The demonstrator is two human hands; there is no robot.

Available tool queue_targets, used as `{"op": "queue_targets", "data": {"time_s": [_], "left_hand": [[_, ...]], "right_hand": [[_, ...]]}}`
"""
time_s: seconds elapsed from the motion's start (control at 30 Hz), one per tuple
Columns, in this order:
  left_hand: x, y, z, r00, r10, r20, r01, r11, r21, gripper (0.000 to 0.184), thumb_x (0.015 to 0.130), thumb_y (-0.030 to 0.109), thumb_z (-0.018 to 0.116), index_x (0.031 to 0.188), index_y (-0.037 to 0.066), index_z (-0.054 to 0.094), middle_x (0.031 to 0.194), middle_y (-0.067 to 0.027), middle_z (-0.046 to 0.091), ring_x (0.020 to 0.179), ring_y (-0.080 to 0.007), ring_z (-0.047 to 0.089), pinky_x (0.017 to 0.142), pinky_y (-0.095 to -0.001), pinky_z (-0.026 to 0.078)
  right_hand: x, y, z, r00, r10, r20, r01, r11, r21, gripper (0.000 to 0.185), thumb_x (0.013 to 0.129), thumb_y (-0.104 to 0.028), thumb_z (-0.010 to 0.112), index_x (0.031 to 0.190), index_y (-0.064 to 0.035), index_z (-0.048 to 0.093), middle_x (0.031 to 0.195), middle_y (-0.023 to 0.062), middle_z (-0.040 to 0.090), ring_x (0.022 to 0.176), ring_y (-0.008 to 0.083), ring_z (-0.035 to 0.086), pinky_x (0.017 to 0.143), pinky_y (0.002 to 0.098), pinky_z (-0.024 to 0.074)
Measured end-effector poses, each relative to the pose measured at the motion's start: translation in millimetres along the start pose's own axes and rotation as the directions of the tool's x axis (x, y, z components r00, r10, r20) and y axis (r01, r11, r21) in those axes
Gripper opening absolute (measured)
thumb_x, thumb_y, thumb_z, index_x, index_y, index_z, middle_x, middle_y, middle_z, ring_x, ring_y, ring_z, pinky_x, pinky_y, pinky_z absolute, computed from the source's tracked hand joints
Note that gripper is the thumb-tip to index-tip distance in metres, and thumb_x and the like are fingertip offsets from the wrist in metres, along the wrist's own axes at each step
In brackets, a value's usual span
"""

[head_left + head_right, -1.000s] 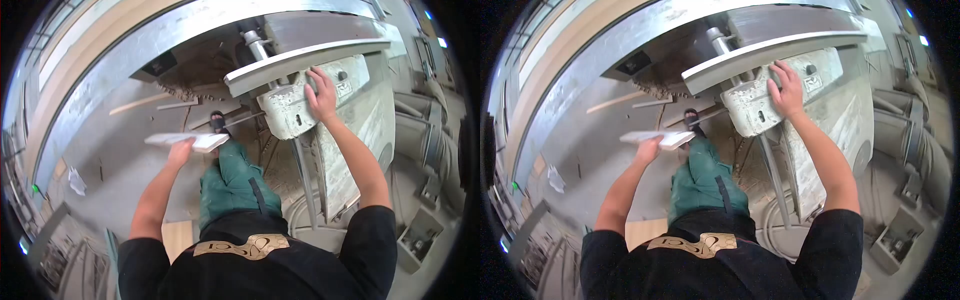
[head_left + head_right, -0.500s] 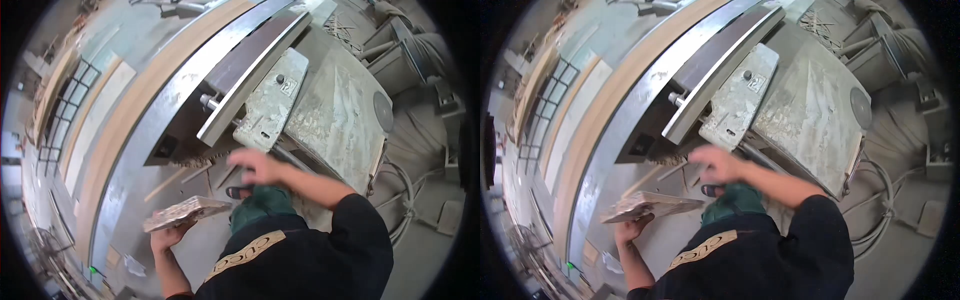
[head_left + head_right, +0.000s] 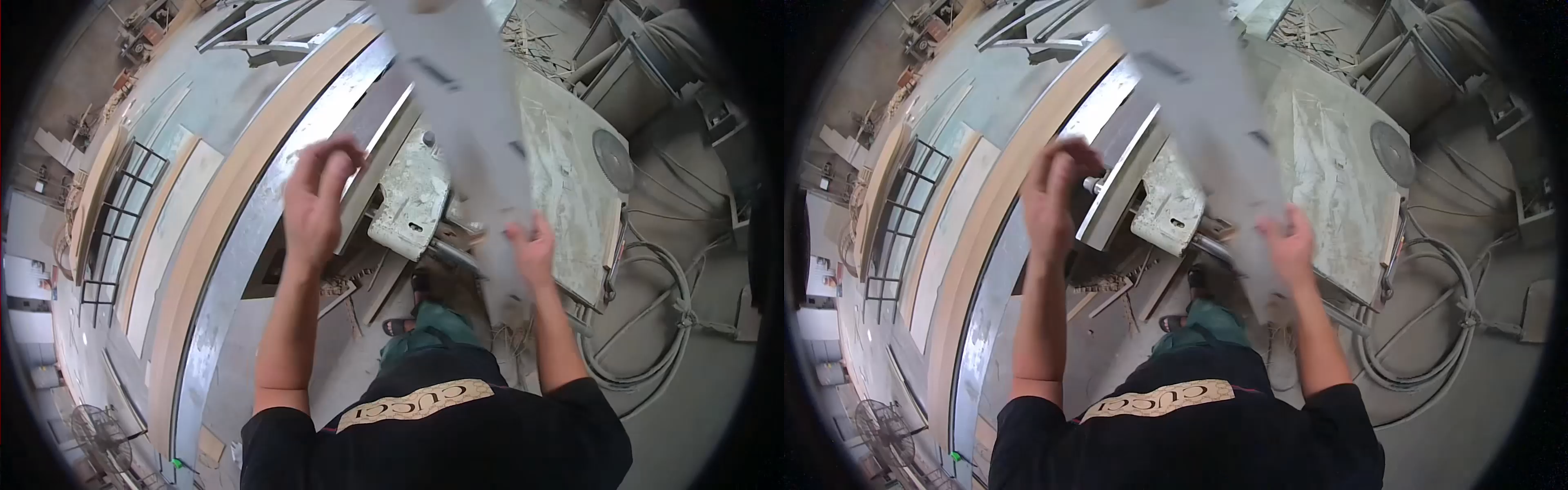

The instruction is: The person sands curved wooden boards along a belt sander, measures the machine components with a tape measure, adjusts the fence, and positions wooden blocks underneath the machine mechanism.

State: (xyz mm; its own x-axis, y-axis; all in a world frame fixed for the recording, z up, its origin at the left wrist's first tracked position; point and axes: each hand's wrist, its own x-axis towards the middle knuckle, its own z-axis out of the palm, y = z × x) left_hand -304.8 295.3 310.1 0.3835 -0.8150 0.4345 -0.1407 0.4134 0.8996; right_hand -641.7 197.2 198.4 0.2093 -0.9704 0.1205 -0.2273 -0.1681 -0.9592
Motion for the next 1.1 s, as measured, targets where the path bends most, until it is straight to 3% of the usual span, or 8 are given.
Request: {"op": "queue_targets", "data": {"time_s": [0.07, 0.17, 0.27, 0.47, 0.73, 0.87, 0.93, 1.1], "left_hand": [[-42.3, -31.2, 6.7, 0.988, -0.155, 0.011, 0.152, 0.979, 0.136, 0.019, 0.103, 0.014, 0.058, 0.104, -0.001, 0.069, 0.094, -0.0067, 0.07, 0.09, -0.0157, 0.065, 0.084, -0.0299, 0.052], [-144.0, -140.6, -9.7, 0.903, -0.422, 0.077, 0.349, 0.828, 0.44, 0.031, 0.102, 0.026, 0.058, 0.092, -0.001, 0.066, 0.087, -0.0178, 0.066, 0.08, -0.0255, 0.066, 0.075, -0.0342, 0.052], [-229.9, -221.2, -12.0, 0.855, -0.453, -0.252, 0.516, 0.693, 0.503, 0.038, 0.102, 0.035, 0.059, 0.116, 0.0, 0.064, 0.106, -0.0245, 0.068, 0.102, -0.0373, 0.067, 0.09, -0.045, 0.051], [-254.6, -323.9, -15.3, 0.745, -0.64, -0.186, 0.636, 0.598, 0.488, 0.082, 0.099, 0.064, 0.053, 0.139, -0.007, 0.054, 0.14, -0.0325, 0.055, 0.131, -0.0457, 0.053, 0.11, -0.0483, 0.042], [-222.7, -306.3, -13.2, 0.42, -0.906, -0.05, 0.831, 0.362, 0.421, 0.07, 0.089, 0.064, 0.067, 0.113, -0.002, 0.069, 0.105, -0.0283, 0.071, 0.1, -0.043, 0.068, 0.087, -0.0467, 0.053], [-220.3, -306.9, -5.3, 0.516, -0.846, -0.136, 0.79, 0.408, 0.458, 0.082, 0.078, 0.071, 0.075, 0.105, -0.006, 0.069, 0.099, -0.0271, 0.071, 0.094, -0.0399, 0.07, 0.084, -0.0468, 0.054], [-196.4, -282.1, -7.0, 0.299, -0.951, -0.079, 0.797, 0.203, 0.569, 0.088, 0.072, 0.075, 0.077, 0.106, -0.006, 0.068, 0.1, -0.0271, 0.072, 0.095, -0.0393, 0.07, 0.086, -0.0469, 0.054], [-181.6, -234.6, -1.7, 0.534, -0.836, -0.124, 0.644, 0.308, 0.7, 0.106, 0.071, 0.081, 0.073, 0.132, -0.005, 0.06, 0.098, -0.0227, 0.072, 0.079, -0.0381, 0.07, 0.074, -0.0453, 0.058]], "right_hand": [[19.0, 38.0, -51.6, 0.972, -0.138, -0.188, 0.049, 0.908, -0.417, 0.034, 0.096, -0.022, 0.075, 0.111, 0.0064, 0.067, 0.101, 0.0087, 0.071, 0.088, 0.0163, 0.065, 0.083, 0.0323, 0.0528], [37.1, 51.6, -97.9, 0.973, 0.021, -0.228, -0.102, 0.931, -0.349, 0.043, 0.097, -0.032, 0.074, 0.112, 0.0086, 0.069, 0.097, 0.0128, 0.073, 0.088, 0.0177, 0.065, 0.083, 0.0322, 0.0514], [58.7, 99.9, -134.2, 0.943, 0.157, -0.294, -0.288, 0.828, -0.481, 0.052, 0.093, -0.04, 0.077, 0.104, 0.0104, 0.071, 0.094, 0.0179, 0.074, 0.087, 0.0199, 0.065, 0.082, 0.036, 0.0514], [122.0, 188.4, -174.3, 0.886, 0.282, -0.367, -0.456, 0.664, -0.592, 0.081, 0.089, -0.06, 0.071, 0.113, 0.0174, 0.069, 0.11, 0.0337, 0.071, 0.109, 0.0399, 0.068, 0.098, 0.0432, 0.049], [178.5, 230.3, -189.8, 0.931, 0.302, -0.203, -0.343, 0.541, -0.768, 0.085, 0.092, -0.067, 0.064, 0.118, 0.0133, 0.068, 0.117, 0.0332, 0.069, 0.118, 0.0452, 0.064, 0.104, 0.0469, 0.0468], [198.9, 219.7, -190.0, 0.912, 0.389, -0.126, -0.209, 0.177, -0.962, 0.092, 0.095, -0.078, 0.043, 0.104, 0.0089, 0.073, 0.109, 0.0341, 0.069, 0.11, 0.0496, 0.064, 0.095, 0.0544, 0.0484], [211.3, 209.5, -196.0, 0.876, 0.481, -0.034, -0.095, 0.102, -0.99, 0.091, 0.096, -0.078, 0.041, 0.102, 0.007, 0.074, 0.107, 0.0333, 0.069, 0.108, 0.0496, 0.065, 0.093, 0.0546, 0.0491], [268.5, 160.2, -151.5, 0.873, 0.479, 0.088, 0.135, -0.065, -0.989, 0.067, 0.099, -0.063, 0.051, 0.1, -0.0011, 0.076, 0.098, 0.0259, 0.073, 0.093, 0.0397, 0.071, 0.081, 0.0476, 0.0527]]}}
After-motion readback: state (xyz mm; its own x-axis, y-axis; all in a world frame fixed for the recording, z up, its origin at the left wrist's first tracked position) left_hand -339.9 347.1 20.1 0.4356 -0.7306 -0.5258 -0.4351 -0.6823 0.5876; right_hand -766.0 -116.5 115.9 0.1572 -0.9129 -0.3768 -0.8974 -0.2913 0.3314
